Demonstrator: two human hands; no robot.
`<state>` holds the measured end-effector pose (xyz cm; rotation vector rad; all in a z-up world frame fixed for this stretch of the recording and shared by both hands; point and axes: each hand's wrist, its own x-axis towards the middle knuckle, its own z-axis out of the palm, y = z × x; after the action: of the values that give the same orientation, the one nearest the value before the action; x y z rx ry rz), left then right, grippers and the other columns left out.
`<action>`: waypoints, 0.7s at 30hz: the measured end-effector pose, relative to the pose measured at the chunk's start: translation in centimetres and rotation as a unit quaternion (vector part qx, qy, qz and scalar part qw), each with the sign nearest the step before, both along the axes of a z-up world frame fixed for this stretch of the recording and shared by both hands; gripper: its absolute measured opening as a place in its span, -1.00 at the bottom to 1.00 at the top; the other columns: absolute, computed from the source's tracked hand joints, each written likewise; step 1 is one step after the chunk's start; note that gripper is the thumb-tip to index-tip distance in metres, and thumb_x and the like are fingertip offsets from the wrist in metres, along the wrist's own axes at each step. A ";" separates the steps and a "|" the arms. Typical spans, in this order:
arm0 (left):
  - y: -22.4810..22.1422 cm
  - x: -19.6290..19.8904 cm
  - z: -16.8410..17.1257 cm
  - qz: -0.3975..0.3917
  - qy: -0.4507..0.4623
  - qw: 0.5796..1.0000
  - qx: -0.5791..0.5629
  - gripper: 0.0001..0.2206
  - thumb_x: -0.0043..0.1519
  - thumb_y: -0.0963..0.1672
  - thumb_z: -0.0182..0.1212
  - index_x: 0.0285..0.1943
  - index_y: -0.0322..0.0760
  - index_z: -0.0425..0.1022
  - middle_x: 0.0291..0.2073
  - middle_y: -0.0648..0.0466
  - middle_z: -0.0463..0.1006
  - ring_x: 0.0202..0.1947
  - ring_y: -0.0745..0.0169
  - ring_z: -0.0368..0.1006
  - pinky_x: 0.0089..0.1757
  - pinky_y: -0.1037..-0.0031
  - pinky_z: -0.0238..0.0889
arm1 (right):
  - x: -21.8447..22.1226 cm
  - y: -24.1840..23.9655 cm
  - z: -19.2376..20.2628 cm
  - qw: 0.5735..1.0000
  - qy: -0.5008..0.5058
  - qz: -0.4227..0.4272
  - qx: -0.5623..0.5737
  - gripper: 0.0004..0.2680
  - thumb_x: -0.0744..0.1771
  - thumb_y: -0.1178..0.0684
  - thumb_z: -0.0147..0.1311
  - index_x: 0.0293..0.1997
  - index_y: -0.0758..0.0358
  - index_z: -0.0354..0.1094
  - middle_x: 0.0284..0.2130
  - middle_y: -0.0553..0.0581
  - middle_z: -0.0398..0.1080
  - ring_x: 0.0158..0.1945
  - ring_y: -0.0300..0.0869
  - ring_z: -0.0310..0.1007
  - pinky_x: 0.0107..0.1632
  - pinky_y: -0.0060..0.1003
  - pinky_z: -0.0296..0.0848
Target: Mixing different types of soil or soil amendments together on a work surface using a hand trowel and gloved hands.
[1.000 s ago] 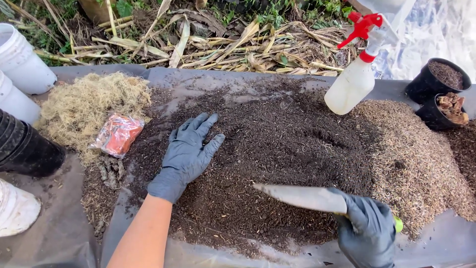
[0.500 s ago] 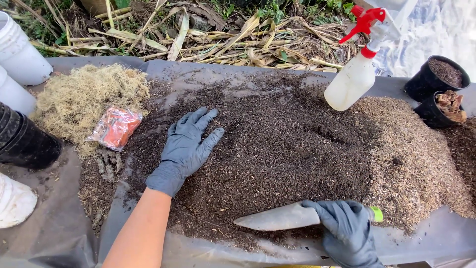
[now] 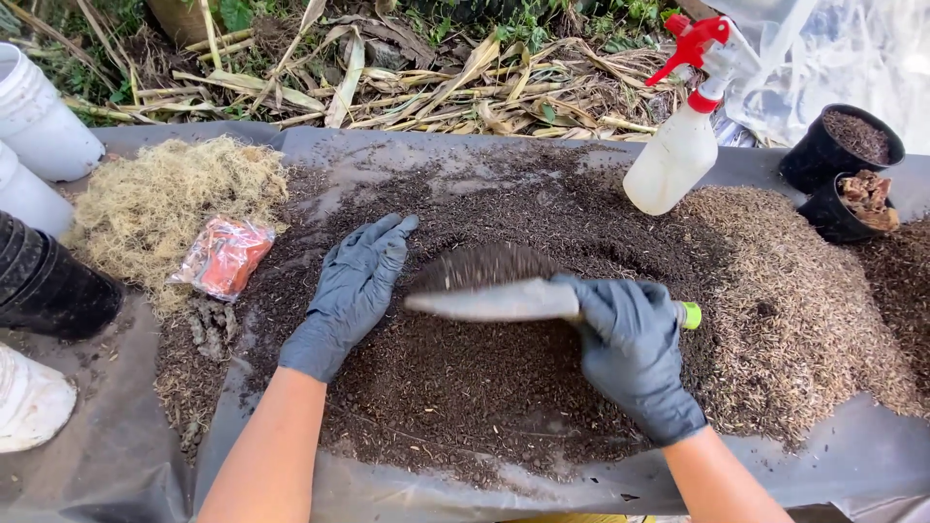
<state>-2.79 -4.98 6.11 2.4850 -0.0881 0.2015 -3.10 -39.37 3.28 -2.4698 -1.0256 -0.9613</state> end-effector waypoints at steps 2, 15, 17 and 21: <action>-1.7 -1.6 3.9 0.047 0.030 0.990 -0.131 -0.55 0.48 0.01 -0.23 0.49 -0.07 0.35 0.32 0.00 0.43 0.32 -0.22 0.24 0.39 0.13 -0.30 | 0.9 0.2 0.6 0.998 -0.004 -0.064 0.026 -0.65 0.23 0.12 0.27 0.14 0.02 0.48 -0.17 -0.07 0.46 -0.07 -0.10 0.53 0.02 -0.06 0.37; 0.6 1.0 -1.1 -0.015 0.035 0.999 -0.025 -0.35 0.27 0.23 -0.36 0.52 0.15 0.23 0.50 0.16 0.20 0.51 -0.19 -0.06 0.34 -0.12 -0.40 | -8.8 -16.9 -6.5 0.970 0.172 -0.160 0.067 -0.70 0.29 0.19 0.17 0.17 0.16 0.45 -0.15 -0.02 0.50 -0.08 -0.10 0.43 0.20 -0.28 0.19; 0.8 1.1 -1.7 -0.019 0.015 1.000 -0.013 -0.40 0.31 0.20 -0.31 0.51 0.15 0.24 0.48 0.13 0.22 0.48 -0.16 -0.01 0.33 -0.07 -0.31 | -9.9 -20.0 -7.9 0.983 0.132 -0.122 0.040 -0.69 0.27 0.18 0.20 0.15 0.09 0.47 -0.01 -0.02 0.54 -0.05 -0.16 0.53 0.18 -0.22 0.33; 0.4 0.9 -1.1 -0.010 0.047 0.998 -0.034 -0.36 0.27 0.23 -0.34 0.52 0.20 0.22 0.50 0.22 0.19 0.53 -0.16 -0.09 0.35 -0.10 -0.44 | -9.4 -20.4 -6.6 0.985 0.139 -0.096 -0.039 -0.62 0.24 0.10 0.10 0.21 -0.09 0.41 -0.06 -0.11 0.55 -0.16 -0.14 0.53 -0.03 -0.21 0.41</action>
<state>-1.89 -4.53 5.05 2.4203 -0.0660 0.0775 -12.48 -59.81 -3.28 -2.7081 -0.7598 -0.6116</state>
